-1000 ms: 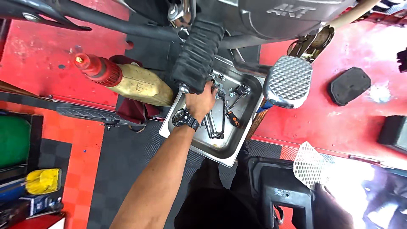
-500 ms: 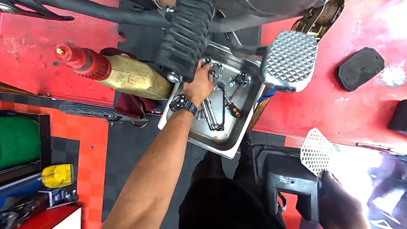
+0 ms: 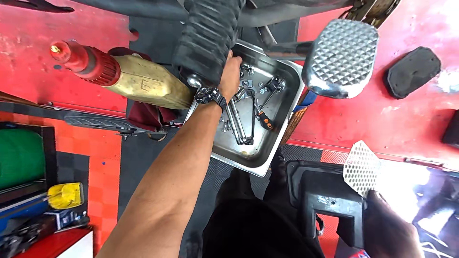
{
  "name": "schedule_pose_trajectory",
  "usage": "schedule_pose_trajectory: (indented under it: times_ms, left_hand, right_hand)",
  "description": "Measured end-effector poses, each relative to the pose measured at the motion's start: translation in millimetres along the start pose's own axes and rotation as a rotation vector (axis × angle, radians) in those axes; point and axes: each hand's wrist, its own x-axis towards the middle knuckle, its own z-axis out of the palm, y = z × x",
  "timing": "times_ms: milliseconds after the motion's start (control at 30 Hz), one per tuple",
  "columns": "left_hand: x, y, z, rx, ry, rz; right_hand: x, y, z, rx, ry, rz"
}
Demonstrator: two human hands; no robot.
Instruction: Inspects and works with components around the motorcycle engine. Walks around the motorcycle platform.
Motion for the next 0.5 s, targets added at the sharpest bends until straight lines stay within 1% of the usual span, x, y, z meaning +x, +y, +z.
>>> schedule_pose_trajectory:
  times_ms: [67, 133, 200, 233, 300, 333, 367, 433, 500]
  left_hand:
    - [2, -6, 4, 0.0, 0.02, -0.005]
    - [4, -9, 8, -0.187, 0.053, -0.047]
    - [3, -7, 9, -0.339, 0.085, -0.066]
    - [2, -7, 9, -0.29, 0.096, -0.048]
    - [-1, -11, 6, 0.095, 0.149, 0.043]
    - [-4, -13, 5, 0.196, 0.192, 0.085]
    - [-7, -15, 5, 0.219, 0.235, 0.11]
    - [-8, -17, 4, 0.174, 0.316, 0.149]
    - [-5, -15, 3, 0.173, 0.324, 0.156]
  right_hand:
    - [-6, -5, 9, -0.004, 0.043, 0.022]
    - [-8, -6, 12, 0.019, 0.046, 0.034]
    - [1, 3, -6, 0.042, -0.026, 0.005]
    - [5, 9, -17, 0.045, -0.062, -0.007]
    - [4, 6, -9, 0.038, -0.027, 0.001]
    - [0, 2, 0, 0.033, 0.007, 0.014]
    - [-5, -2, 8, 0.025, 0.038, 0.029]
    - [-8, -5, 12, 0.036, 0.03, 0.043]
    - [-8, -5, 13, 0.052, 0.027, 0.045]
